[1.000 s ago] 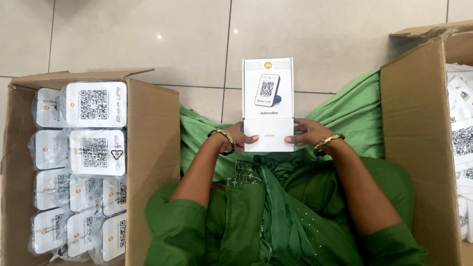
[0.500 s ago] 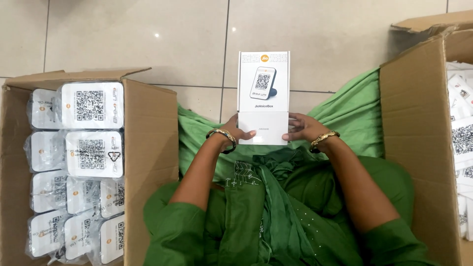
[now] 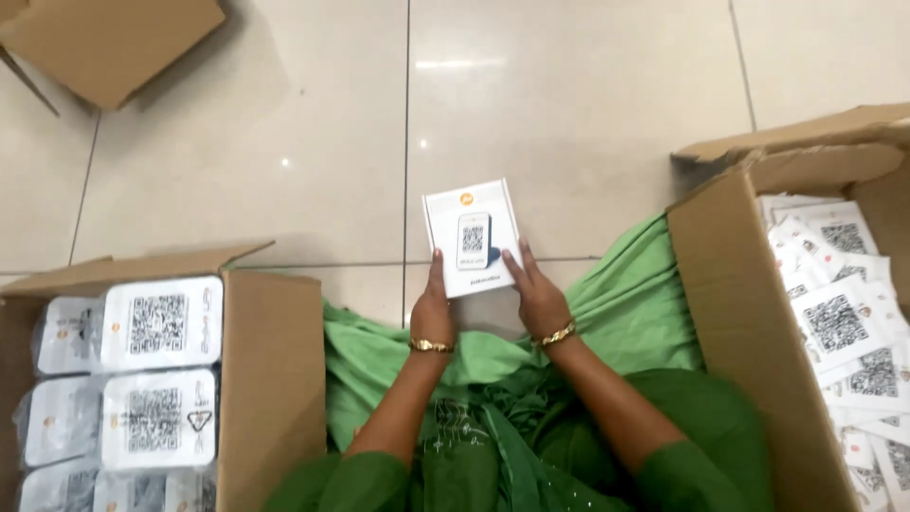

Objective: The person applies QR code labels to electronic device boxes and organizes them into larger shipping containers.

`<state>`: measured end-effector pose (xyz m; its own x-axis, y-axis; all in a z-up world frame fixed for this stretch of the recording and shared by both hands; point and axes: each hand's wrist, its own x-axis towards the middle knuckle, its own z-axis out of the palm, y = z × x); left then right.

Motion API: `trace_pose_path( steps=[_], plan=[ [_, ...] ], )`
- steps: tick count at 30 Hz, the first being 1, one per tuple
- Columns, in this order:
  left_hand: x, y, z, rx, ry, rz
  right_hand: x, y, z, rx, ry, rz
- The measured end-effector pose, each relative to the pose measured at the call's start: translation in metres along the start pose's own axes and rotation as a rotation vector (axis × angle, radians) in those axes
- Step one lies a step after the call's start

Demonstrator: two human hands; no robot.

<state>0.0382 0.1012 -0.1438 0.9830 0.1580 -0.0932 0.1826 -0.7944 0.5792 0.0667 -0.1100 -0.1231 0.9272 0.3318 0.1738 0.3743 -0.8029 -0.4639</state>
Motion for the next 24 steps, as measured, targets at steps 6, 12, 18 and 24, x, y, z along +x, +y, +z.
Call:
trace_pose_path(
  steps=[6,12,18,24],
  plan=[
    [0.003,0.01,0.004,-0.115,0.085,0.001,0.003,0.015,0.014,0.302,0.24,-0.089],
    [-0.001,0.018,0.005,-0.75,0.041,-0.061,0.003,0.051,0.043,1.026,-0.212,0.816],
    [-0.037,0.08,-0.061,-0.963,-0.101,-0.507,-0.018,0.004,-0.067,1.39,-0.271,0.975],
    [-0.045,0.083,-0.051,-1.274,-0.274,-0.216,-0.088,0.059,-0.214,1.586,0.152,0.832]
  ],
)
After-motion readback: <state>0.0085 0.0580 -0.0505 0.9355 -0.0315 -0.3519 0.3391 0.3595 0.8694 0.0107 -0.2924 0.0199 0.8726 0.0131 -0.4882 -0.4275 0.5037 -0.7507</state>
